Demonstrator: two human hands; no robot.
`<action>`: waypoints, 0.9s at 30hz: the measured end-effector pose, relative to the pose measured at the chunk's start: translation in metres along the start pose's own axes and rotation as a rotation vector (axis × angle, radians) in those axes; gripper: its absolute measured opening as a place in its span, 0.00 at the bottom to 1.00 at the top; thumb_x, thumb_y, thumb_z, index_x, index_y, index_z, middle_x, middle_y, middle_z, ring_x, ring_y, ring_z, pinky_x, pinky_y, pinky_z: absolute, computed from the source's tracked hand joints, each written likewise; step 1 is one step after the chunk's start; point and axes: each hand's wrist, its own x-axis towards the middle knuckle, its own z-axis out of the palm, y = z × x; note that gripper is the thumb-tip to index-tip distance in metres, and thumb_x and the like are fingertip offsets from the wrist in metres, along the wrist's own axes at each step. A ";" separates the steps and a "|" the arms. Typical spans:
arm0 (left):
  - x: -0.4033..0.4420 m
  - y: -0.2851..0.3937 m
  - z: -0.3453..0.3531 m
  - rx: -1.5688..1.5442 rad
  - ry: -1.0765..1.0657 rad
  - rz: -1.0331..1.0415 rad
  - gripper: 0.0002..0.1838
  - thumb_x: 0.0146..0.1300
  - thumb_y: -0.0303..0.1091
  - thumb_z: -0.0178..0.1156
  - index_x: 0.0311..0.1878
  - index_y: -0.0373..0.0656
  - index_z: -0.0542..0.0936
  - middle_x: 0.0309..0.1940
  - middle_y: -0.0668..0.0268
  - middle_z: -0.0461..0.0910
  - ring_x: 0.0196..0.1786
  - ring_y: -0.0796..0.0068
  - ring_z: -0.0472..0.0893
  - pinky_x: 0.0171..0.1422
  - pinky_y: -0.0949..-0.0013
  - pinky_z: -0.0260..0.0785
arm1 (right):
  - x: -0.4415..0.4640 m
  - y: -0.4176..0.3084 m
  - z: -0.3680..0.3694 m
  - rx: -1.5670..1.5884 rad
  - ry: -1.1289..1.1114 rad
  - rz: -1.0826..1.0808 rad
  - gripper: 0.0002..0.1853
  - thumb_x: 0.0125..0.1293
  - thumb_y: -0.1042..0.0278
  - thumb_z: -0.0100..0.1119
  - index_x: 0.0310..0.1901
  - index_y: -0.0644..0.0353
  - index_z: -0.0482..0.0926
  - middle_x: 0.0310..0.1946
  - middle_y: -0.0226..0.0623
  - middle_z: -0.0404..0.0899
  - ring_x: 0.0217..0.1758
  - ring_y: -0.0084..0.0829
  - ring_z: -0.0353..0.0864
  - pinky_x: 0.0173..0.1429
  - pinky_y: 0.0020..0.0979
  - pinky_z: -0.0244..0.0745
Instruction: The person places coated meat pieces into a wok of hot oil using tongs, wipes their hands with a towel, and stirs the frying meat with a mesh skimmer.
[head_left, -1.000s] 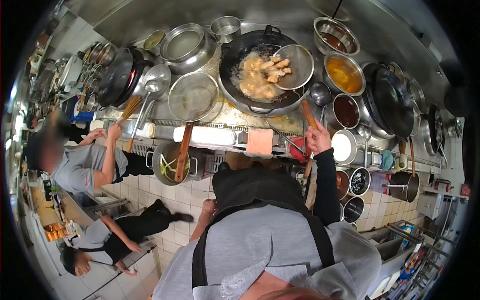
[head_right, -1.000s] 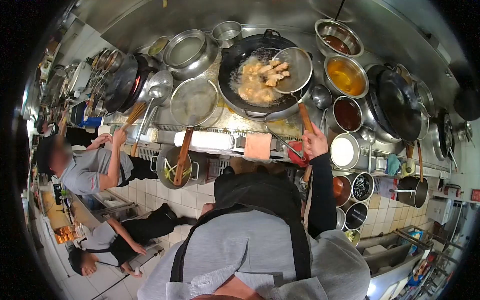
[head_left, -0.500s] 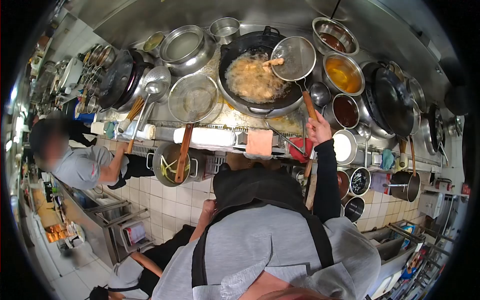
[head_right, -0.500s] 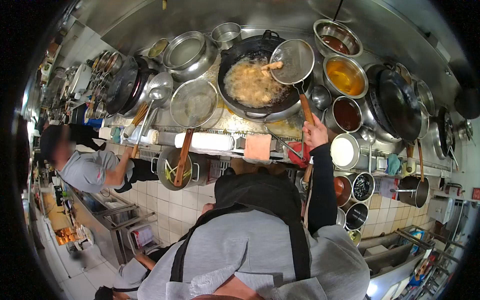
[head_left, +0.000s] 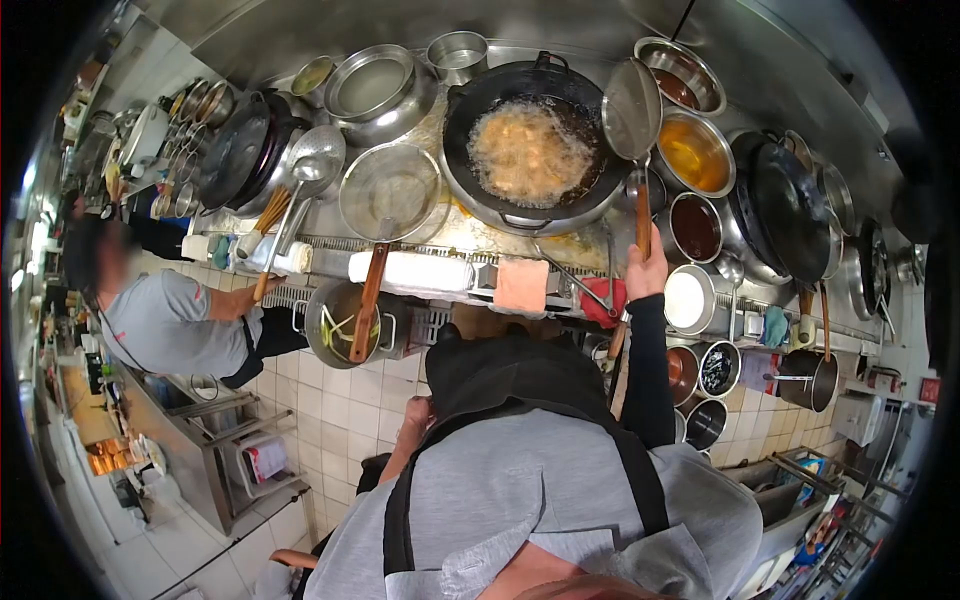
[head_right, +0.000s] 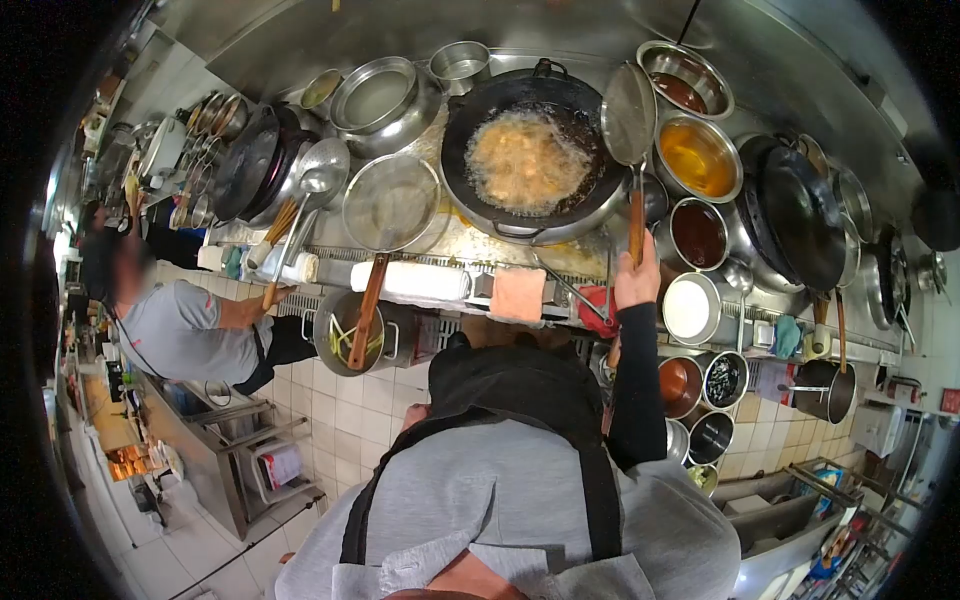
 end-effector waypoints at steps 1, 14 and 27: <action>0.007 -0.013 -0.003 0.029 -0.038 0.050 0.11 0.69 0.32 0.54 0.36 0.37 0.83 0.22 0.67 0.76 0.20 0.74 0.72 0.21 0.66 0.61 | -0.008 -0.014 -0.007 -0.039 -0.010 0.027 0.32 0.69 0.77 0.56 0.75 0.64 0.64 0.61 0.47 0.79 0.60 0.38 0.81 0.65 0.33 0.73; -0.022 0.050 0.003 -0.166 0.090 -0.210 0.09 0.71 0.34 0.54 0.44 0.42 0.82 0.30 0.68 0.80 0.30 0.74 0.78 0.34 0.65 0.72 | 0.044 0.001 0.038 0.858 -0.485 0.831 0.29 0.73 0.73 0.55 0.74 0.50 0.63 0.25 0.28 0.70 0.14 0.15 0.56 0.14 0.22 0.48; -0.021 -0.016 0.005 -0.349 -0.061 -0.204 0.13 0.71 0.31 0.50 0.48 0.35 0.82 0.36 0.61 0.86 0.35 0.67 0.83 0.32 0.62 0.73 | 0.044 0.002 0.053 0.482 -0.353 0.342 0.31 0.70 0.76 0.60 0.74 0.62 0.67 0.42 0.34 0.82 0.36 0.23 0.78 0.40 0.25 0.74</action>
